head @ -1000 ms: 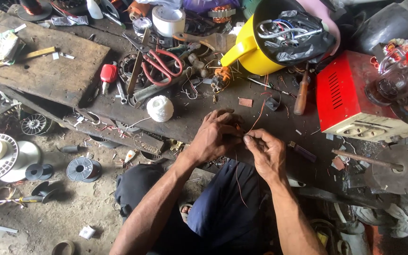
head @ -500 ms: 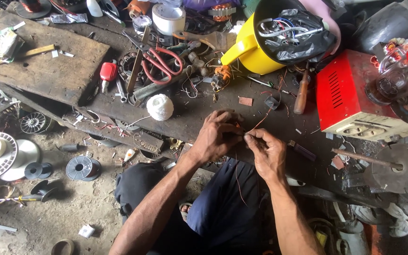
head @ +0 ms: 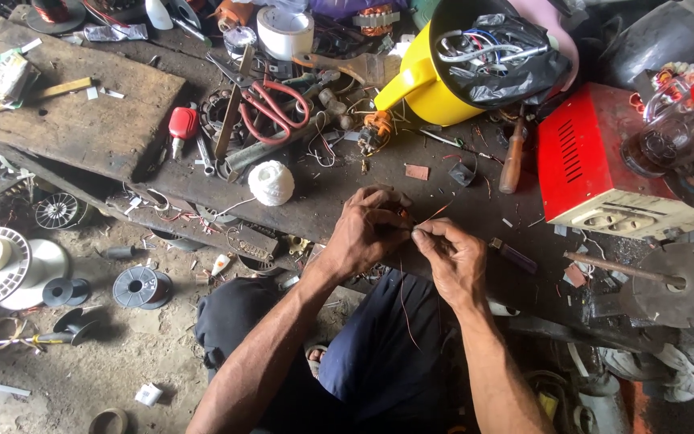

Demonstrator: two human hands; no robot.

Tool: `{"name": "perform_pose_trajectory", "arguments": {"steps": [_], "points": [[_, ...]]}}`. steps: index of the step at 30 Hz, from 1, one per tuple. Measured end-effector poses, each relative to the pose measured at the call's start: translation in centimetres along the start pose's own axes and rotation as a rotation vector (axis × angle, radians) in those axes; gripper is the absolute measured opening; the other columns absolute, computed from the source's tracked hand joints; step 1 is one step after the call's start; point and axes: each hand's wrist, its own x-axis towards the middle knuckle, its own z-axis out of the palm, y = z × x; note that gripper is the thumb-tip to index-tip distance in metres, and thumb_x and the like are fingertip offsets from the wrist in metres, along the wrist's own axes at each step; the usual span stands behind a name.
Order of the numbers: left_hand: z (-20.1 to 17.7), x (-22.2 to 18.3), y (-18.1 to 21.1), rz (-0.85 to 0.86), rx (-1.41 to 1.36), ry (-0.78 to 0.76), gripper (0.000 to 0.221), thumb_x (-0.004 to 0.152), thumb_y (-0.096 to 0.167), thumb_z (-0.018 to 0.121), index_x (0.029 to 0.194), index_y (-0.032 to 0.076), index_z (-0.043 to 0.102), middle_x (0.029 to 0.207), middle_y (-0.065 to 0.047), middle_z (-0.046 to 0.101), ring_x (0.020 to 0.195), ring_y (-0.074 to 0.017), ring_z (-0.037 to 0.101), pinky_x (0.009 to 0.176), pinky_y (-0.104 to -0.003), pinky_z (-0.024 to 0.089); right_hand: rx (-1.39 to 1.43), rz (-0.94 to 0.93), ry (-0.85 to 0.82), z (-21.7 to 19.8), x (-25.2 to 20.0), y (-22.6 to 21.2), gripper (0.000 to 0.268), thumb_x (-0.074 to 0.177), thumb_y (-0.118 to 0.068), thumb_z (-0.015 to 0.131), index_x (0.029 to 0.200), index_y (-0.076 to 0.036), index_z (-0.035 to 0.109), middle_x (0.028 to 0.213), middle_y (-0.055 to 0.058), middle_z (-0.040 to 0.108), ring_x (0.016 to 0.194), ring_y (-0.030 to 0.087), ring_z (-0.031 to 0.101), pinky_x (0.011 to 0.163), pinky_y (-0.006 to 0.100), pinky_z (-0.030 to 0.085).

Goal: Connecting and organizing thin copper coil wires on an electric motor stator at a repair bench.

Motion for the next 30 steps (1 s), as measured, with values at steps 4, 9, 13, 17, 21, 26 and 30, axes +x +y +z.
{"name": "perform_pose_trajectory", "arguments": {"steps": [4,9,13,17,21,26,30], "points": [[-0.1,0.0,0.0,0.011,-0.013,0.006,0.016,0.083,0.028,0.075,0.092,0.014,0.078,0.119,-0.010,0.066,0.129,-0.0441,0.052,0.107,-0.070,0.036,-0.030,0.023,-0.030,-0.2,-0.1,0.5,0.008,0.093,-0.005,0.076,0.096,0.003,0.074,0.087,0.012,0.071,0.074,0.013,0.068,0.067,0.029,0.061],[-0.4,0.1,0.5,0.001,-0.054,0.014,0.018,0.085,0.028,0.074,0.096,0.014,0.077,0.118,-0.010,0.067,0.127,-0.0442,0.054,0.106,-0.069,0.037,-0.023,0.034,-0.016,-0.5,-0.4,1.2,0.010,0.096,-0.006,0.074,0.099,0.004,0.072,0.089,0.012,0.070,0.074,0.013,0.068,0.069,0.029,0.061],[-0.3,-0.1,0.7,0.006,0.073,-0.014,0.018,0.084,0.028,0.074,0.097,0.016,0.079,0.125,-0.011,0.064,0.133,-0.0446,0.048,0.107,-0.073,0.033,-0.063,-0.029,-0.018,-0.3,-0.3,0.5,0.006,0.093,-0.003,0.077,0.094,0.002,0.074,0.087,0.013,0.071,0.080,0.013,0.069,0.070,0.029,0.060],[-0.2,0.0,0.7,0.008,0.088,-0.019,0.018,0.085,0.028,0.073,0.096,0.015,0.078,0.126,-0.013,0.063,0.134,-0.0456,0.047,0.107,-0.075,0.032,-0.084,-0.063,-0.023,-0.2,-0.2,0.4,0.008,0.092,-0.004,0.078,0.093,0.002,0.073,0.088,0.013,0.072,0.087,0.014,0.070,0.073,0.032,0.060],[-0.1,-0.2,0.6,0.000,0.079,-0.003,0.019,0.086,0.030,0.071,0.097,0.016,0.076,0.125,-0.011,0.063,0.134,-0.0442,0.048,0.107,-0.074,0.032,-0.101,-0.092,-0.026,-0.1,-0.1,0.6,0.011,0.093,-0.005,0.078,0.092,0.003,0.071,0.089,0.014,0.072,0.089,0.016,0.071,0.076,0.032,0.060],[-0.4,0.0,0.9,-0.054,0.023,-0.006,0.019,0.085,0.031,0.070,0.097,0.017,0.076,0.126,-0.012,0.061,0.135,-0.0447,0.047,0.106,-0.077,0.029,-0.098,-0.051,-0.028,-0.1,-0.4,0.2,0.010,0.093,-0.005,0.077,0.092,0.003,0.072,0.090,0.014,0.073,0.091,0.015,0.069,0.078,0.032,0.059],[-0.3,-0.1,1.0,-0.060,0.014,0.005,0.018,0.085,0.031,0.070,0.097,0.017,0.076,0.124,-0.009,0.062,0.134,-0.0424,0.048,0.107,-0.075,0.030,-0.122,-0.046,-0.035,-0.3,-0.4,0.7,0.009,0.092,-0.005,0.078,0.092,0.001,0.072,0.090,0.013,0.073,0.093,0.015,0.070,0.080,0.032,0.059]]}}
